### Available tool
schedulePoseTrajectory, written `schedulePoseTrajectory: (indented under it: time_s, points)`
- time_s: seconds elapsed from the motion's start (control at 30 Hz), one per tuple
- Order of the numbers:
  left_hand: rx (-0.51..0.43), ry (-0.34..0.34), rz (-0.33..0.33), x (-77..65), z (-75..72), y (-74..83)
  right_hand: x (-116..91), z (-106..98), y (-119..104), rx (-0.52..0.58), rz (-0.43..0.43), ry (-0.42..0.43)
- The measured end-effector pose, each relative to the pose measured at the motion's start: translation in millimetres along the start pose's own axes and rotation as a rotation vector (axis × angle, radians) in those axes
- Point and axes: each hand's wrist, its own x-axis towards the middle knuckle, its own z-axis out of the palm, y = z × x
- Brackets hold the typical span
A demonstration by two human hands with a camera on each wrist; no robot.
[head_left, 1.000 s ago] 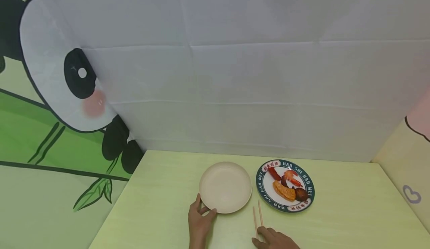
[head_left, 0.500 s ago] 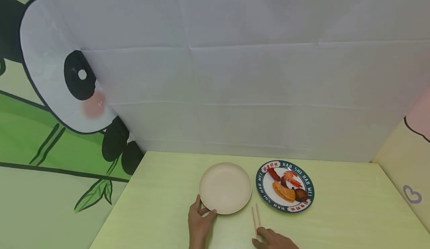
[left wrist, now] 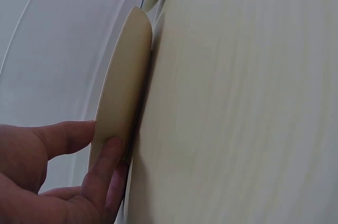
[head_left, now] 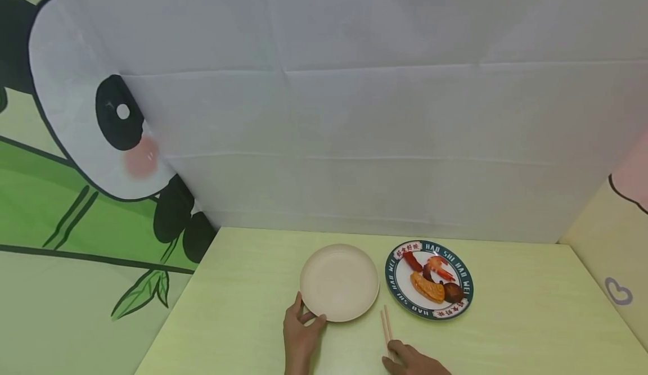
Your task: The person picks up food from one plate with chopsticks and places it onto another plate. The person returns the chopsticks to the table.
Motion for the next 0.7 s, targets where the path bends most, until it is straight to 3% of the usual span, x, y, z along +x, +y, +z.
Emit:
schedulePoseTrajectory:
  time_s: [0.07, 0.27, 0.37, 0.47, 0.7]
  points:
    - [0.004, -0.004, -0.008, 0.3, 0.1, 0.7, 0.6, -0.2, 2.1, 0.007, 0.001, -0.002]
    - [0.001, -0.007, 0.016, 4.3, 0.6, 1.2, 7.7, 2.3, 18.2, 0.073, -0.084, 0.127]
    - [0.004, -0.006, 0.023, 5.2, 0.3, 0.9, 5.8, 0.3, 23.1, 0.191, -0.039, 0.113]
    - [0.005, -0.016, 0.019, 4.8, -0.6, 0.6, 2.4, -3.6, 25.5, 0.236, -0.033, 0.131]
    - [0.004, -0.036, -0.006, 4.2, -1.4, -1.3, -11.8, -15.8, 12.7, 0.367, 0.178, 0.079]
